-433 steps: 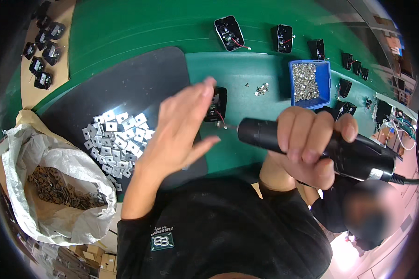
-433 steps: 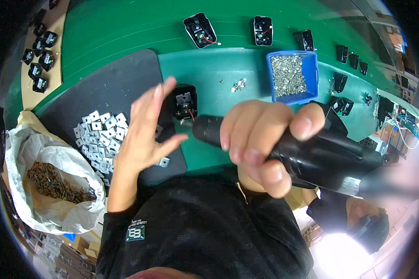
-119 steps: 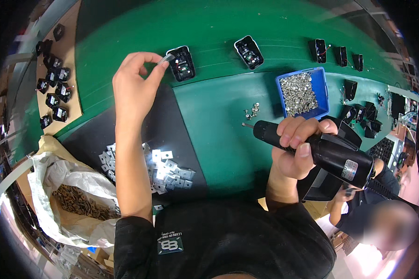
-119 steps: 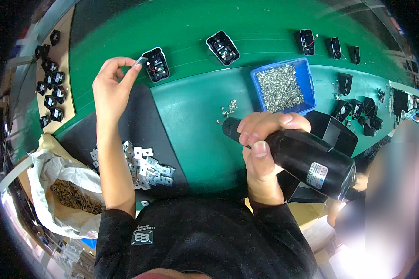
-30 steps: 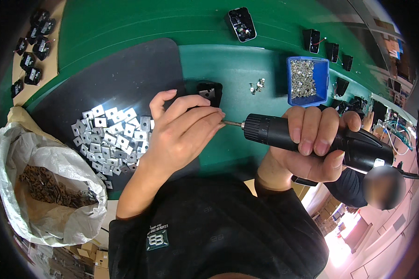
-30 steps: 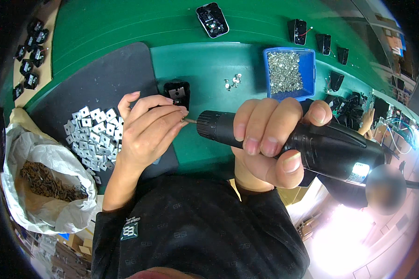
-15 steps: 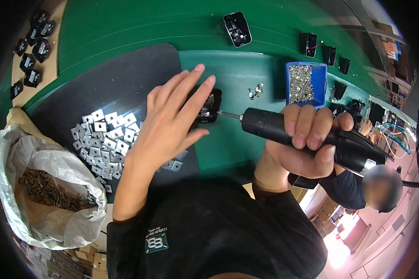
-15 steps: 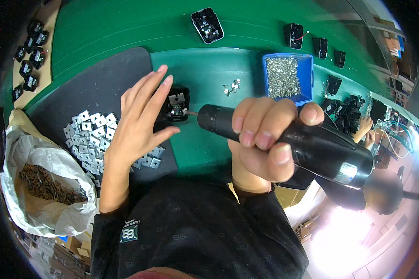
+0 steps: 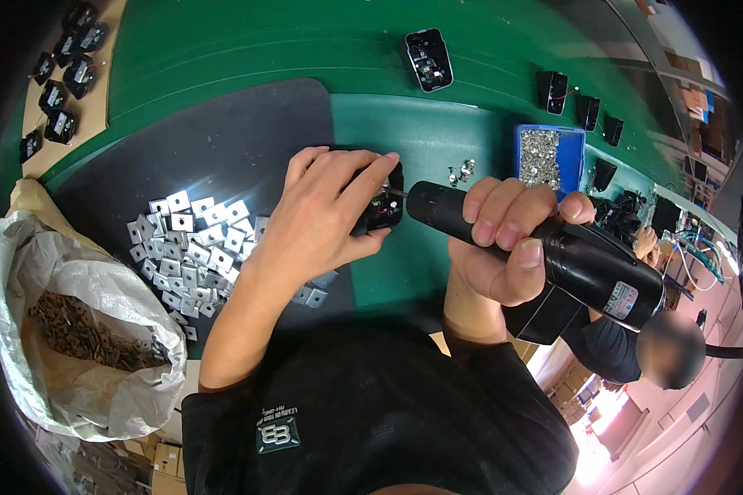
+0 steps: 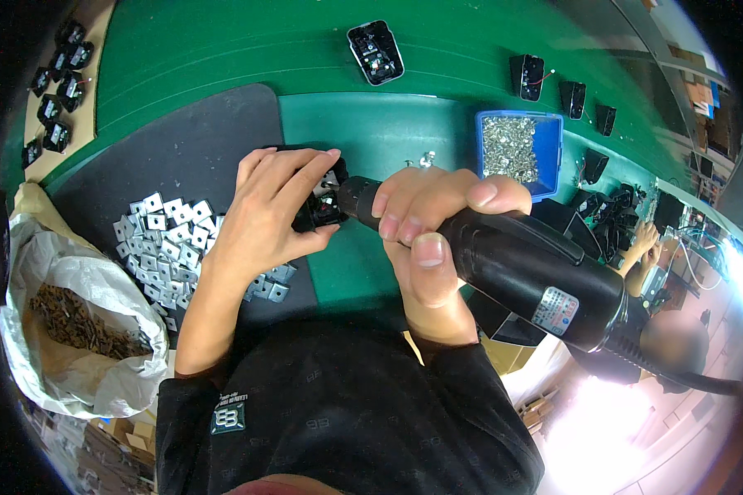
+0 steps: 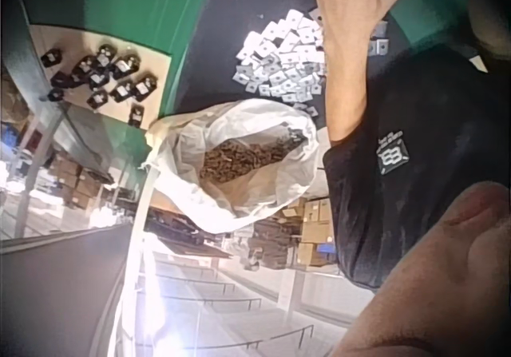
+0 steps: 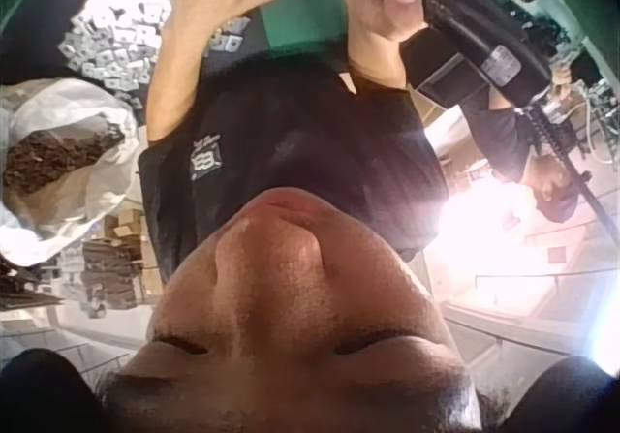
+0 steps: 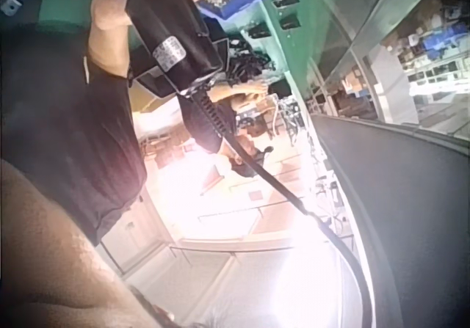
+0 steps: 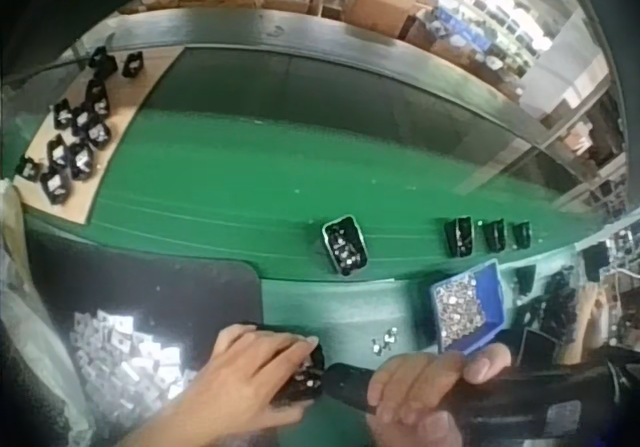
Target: Use an electric screwdriver to attach metal plates to small plastic electronic housings on an assembly line.
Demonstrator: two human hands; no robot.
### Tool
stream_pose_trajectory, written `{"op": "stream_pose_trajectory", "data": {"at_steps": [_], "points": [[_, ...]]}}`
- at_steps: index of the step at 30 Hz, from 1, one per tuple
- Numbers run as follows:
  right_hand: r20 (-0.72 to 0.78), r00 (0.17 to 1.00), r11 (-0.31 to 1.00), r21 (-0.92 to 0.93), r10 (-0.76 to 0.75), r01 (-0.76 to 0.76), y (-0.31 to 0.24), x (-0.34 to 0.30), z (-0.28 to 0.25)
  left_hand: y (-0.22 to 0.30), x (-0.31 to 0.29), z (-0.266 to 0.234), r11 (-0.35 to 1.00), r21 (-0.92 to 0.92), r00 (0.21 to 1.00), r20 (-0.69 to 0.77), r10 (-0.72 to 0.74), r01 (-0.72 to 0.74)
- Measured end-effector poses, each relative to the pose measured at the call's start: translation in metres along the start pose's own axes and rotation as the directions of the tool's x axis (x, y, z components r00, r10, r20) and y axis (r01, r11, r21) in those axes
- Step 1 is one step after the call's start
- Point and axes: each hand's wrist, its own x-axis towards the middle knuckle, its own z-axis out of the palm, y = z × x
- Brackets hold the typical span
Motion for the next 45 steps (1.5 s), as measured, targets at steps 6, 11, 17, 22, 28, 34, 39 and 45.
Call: {"op": "stream_pose_trajectory", "data": {"at_steps": [6,11,17,22,28,34,39,45], "points": [[0.053,0.999,0.999,0.029,0.012,-0.014,0.003,0.003,-0.004,0.000,0.003,0.000,1.000,0.003,1.000,0.002,0.013,-0.013],[0.074,0.997,0.998,0.055,0.025,-0.029,0.003,0.003,-0.006,-0.003,0.003,0.002,1.000,-0.018,1.000,-0.017,0.021,-0.022],[0.200,0.980,0.985,0.168,-0.003,-0.031,0.009,0.006,-0.014,-0.005,0.000,0.004,0.998,-0.044,0.999,-0.026,0.037,-0.038],[0.283,0.959,0.993,0.115,-0.024,-0.009,0.008,0.008,-0.012,-0.007,0.002,0.003,0.995,-0.079,0.998,-0.033,0.061,-0.063],[0.323,0.946,0.999,0.044,-0.027,0.014,0.010,0.009,0.005,-0.009,0.001,0.000,0.996,-0.055,0.997,-0.048,0.066,-0.069],[0.105,0.994,0.992,0.124,-0.030,0.017,0.012,0.001,0.007,-0.008,-0.002,-0.003,0.997,-0.018,0.997,-0.018,0.069,-0.069],[-0.084,0.983,0.966,0.188,-0.165,0.178,-0.017,0.012,-0.007,-0.006,0.017,-0.037,0.998,-0.034,0.989,0.143,-0.048,0.053],[-0.184,0.977,0.995,-0.022,-0.104,0.102,-0.003,0.004,-0.020,-0.075,0.074,-0.138,0.933,0.247,0.944,-0.270,-0.191,0.260]]}}
